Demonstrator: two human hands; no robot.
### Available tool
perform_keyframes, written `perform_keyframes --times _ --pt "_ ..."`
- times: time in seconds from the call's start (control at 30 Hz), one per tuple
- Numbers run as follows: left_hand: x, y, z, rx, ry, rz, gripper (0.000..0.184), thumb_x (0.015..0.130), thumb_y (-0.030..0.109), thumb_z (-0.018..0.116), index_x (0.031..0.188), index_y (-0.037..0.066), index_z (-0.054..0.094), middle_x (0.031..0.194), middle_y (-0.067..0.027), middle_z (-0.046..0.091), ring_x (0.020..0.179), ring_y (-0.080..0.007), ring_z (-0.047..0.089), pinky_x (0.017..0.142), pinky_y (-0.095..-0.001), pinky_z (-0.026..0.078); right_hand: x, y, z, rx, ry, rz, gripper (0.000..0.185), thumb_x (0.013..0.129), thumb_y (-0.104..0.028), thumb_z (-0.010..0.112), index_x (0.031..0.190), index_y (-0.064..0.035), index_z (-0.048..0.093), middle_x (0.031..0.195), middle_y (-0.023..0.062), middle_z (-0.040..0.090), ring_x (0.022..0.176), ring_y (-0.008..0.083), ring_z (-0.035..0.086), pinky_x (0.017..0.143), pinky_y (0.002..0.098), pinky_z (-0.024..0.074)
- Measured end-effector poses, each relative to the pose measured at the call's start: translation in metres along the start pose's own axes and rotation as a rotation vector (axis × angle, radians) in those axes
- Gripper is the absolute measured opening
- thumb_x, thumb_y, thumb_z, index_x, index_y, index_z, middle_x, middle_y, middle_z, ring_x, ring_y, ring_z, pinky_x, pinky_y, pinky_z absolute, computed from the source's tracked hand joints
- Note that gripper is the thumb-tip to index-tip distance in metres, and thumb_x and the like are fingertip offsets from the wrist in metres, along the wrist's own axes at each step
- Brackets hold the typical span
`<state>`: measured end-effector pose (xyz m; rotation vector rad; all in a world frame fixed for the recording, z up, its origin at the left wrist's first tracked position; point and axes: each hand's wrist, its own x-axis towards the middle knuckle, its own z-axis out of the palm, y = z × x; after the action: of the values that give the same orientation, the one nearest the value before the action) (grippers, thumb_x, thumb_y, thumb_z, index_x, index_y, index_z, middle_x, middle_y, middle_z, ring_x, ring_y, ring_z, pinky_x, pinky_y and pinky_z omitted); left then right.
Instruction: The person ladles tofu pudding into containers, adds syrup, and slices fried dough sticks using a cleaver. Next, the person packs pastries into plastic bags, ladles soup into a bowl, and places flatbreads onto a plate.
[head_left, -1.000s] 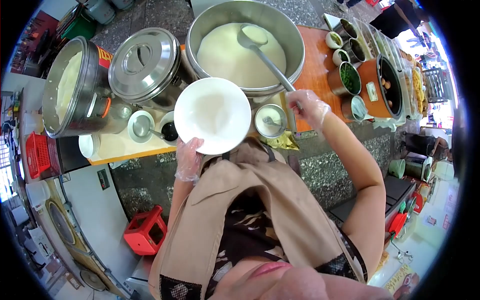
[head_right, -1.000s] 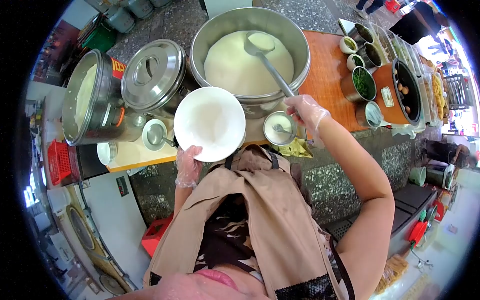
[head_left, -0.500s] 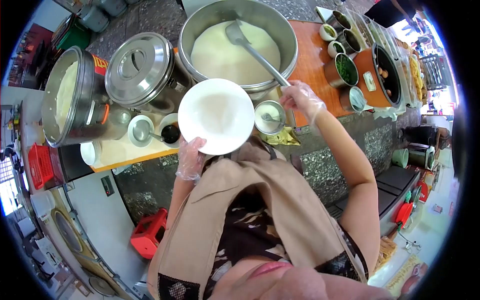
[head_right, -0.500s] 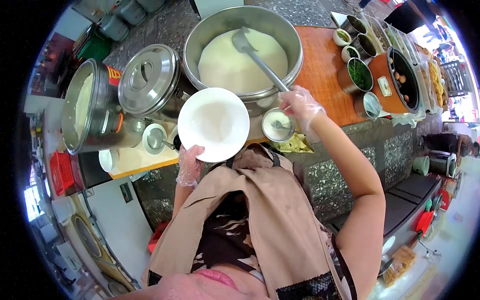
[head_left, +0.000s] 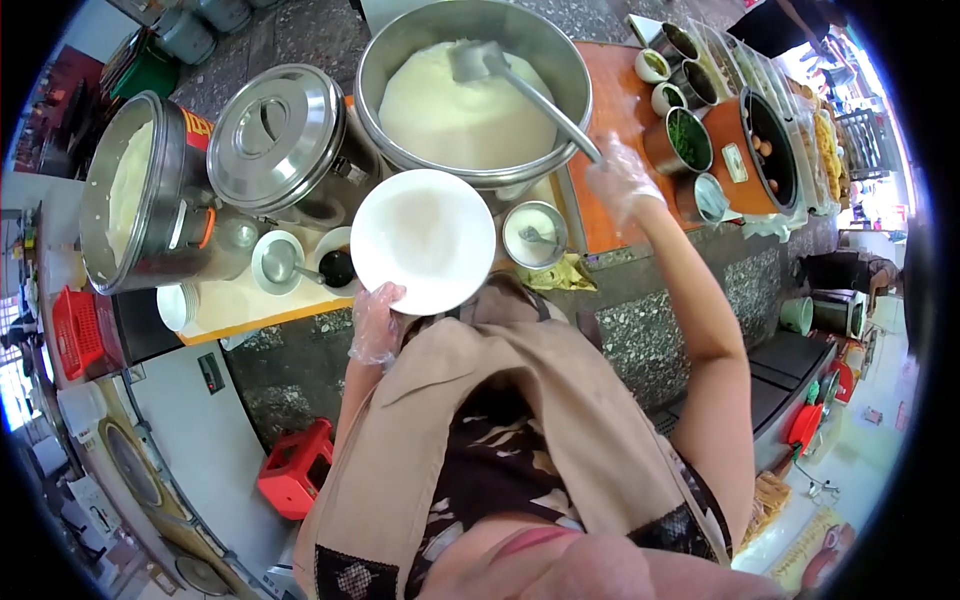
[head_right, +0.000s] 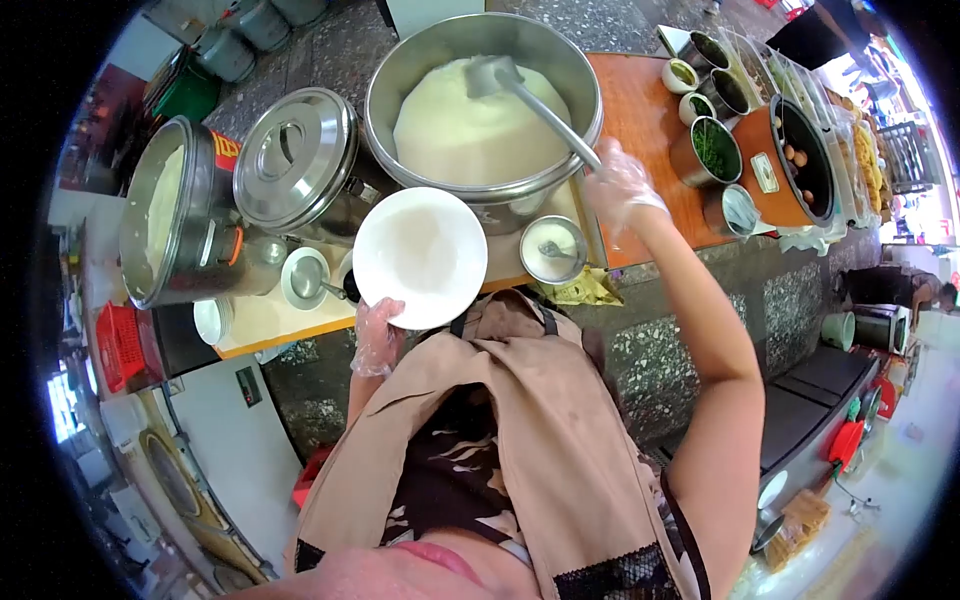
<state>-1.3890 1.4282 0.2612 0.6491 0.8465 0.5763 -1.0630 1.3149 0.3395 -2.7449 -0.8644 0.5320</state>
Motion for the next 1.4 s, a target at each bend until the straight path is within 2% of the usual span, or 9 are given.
perform_keyframes --times 0.13,0.33,0.4,0.5,0.6,0.7,0.83,1.07,1.4 --pt "0.006 -0.004 -0.009 0.049 0.007 0.014 0.066 0.065 0.002 0.058 0.126 -0.008 0.035 0.109 -0.0166 0.053 0.1 -0.0285 0.057 0.087 -0.0357 0.049 0.012 -0.019 0.009 -0.545 0.02 -0.19 0.023 0.085 -0.012 0.048 0.104 0.0007 0.051 0.099 0.0238 0.06 0.091 0.0364 0.062 0.077 0.0423 0.0509" --pt "-0.004 0.001 -0.007 -0.027 0.021 0.003 0.065 0.066 0.001 0.054 0.127 -0.008 0.034 0.111 -0.0175 0.052 0.101 -0.0292 0.057 0.088 -0.0358 0.05 0.028 0.012 -0.012 -0.261 -0.219 -0.163 0.037 0.086 -0.026 0.046 0.096 0.0068 0.058 0.098 0.0234 0.062 0.084 0.0318 0.064 0.07 0.0368 0.052" --pt "-0.004 0.002 -0.004 -0.056 0.028 0.018 0.065 0.066 0.0 0.054 0.127 -0.008 0.034 0.112 -0.0177 0.053 0.101 -0.0295 0.057 0.088 -0.0361 0.049 0.021 -0.004 -0.048 0.106 -0.561 0.243 0.038 0.083 -0.027 0.047 0.09 0.0078 0.06 0.097 0.0215 0.063 0.082 0.0291 0.065 0.067 0.0367 0.0525" --pt "-0.005 0.004 -0.003 -0.062 0.013 0.006 0.065 0.065 0.0 0.054 0.127 -0.008 0.034 0.112 -0.0179 0.053 0.103 -0.03 0.056 0.089 -0.0367 0.049 0.027 -0.024 -0.039 -0.591 -0.39 -0.07 0.033 0.081 -0.023 0.053 0.095 0.0058 0.062 0.098 0.0189 0.065 0.088 0.0273 0.066 0.071 0.0366 0.0539" --pt "-0.002 0.008 -0.003 -0.04 -0.005 0.018 0.061 0.067 0.001 0.053 0.125 -0.009 0.036 0.111 -0.0174 0.053 0.1 -0.028 0.057 0.087 -0.0345 0.049 0.064 -0.011 -0.008 -0.672 -0.108 -0.122 0.029 0.08 -0.017 0.054 0.097 0.0035 0.064 0.102 0.0202 0.064 0.095 0.031 0.064 0.077 0.0377 0.0521" --pt "-0.004 0.01 -0.001 -0.027 0.001 0.033 0.057 0.069 0.003 0.052 0.123 -0.01 0.038 0.109 -0.0168 0.053 0.097 -0.0255 0.058 0.085 -0.032 0.049 0.072 -0.014 -0.01 -0.611 -0.32 -0.143 0.027 0.081 -0.015 0.051 0.096 0.0024 0.064 0.105 0.021 0.063 0.098 0.0328 0.062 0.08 0.0384 0.0508" --pt "-0.005 0.013 0.001 -0.029 0.023 0.043 0.058 0.067 0.004 0.054 0.122 -0.01 0.039 0.109 -0.0164 0.054 0.096 -0.0251 0.058 0.084 -0.0315 0.049 0.053 -0.028 -0.044 -0.088 -0.585 0.116 0.029 0.08 -0.029 0.054 0.064 -0.0044 0.049 0.055 0.0051 0.044 0.047 0.0184 0.042 0.043 0.0347 0.034" --pt "0.002 0.028 0.007 -0.079 0.015 0.113 0.056 0.069 0.005 0.054 0.121 -0.009 0.04 0.11 -0.0159 0.053 0.099 -0.025 0.056 0.088 -0.0327 0.047 0.029 0.01 -0.035 0.527 -0.681 0.38 0.032 0.082 -0.032 0.062 0.065 -0.0117 0.044 0.054 -0.0012 0.037 0.041 0.0097 0.031 0.038 0.0265 0.026" --pt "0.046 0.075 0.017 -0.042 -0.1 0.21 0.064 0.072 0.011 0.054 0.128 -0.01 0.031 0.115 -0.0214 0.05 0.104 -0.0303 0.057 0.083 -0.037 0.055 -0.016 0.019 -0.007 0.583 -0.465 0.25 0.032 0.083 -0.036 0.062 0.074 -0.0075 0.052 0.058 -0.003 0.041 0.049 0.0078 0.036 0.042 0.0258 0.0286"
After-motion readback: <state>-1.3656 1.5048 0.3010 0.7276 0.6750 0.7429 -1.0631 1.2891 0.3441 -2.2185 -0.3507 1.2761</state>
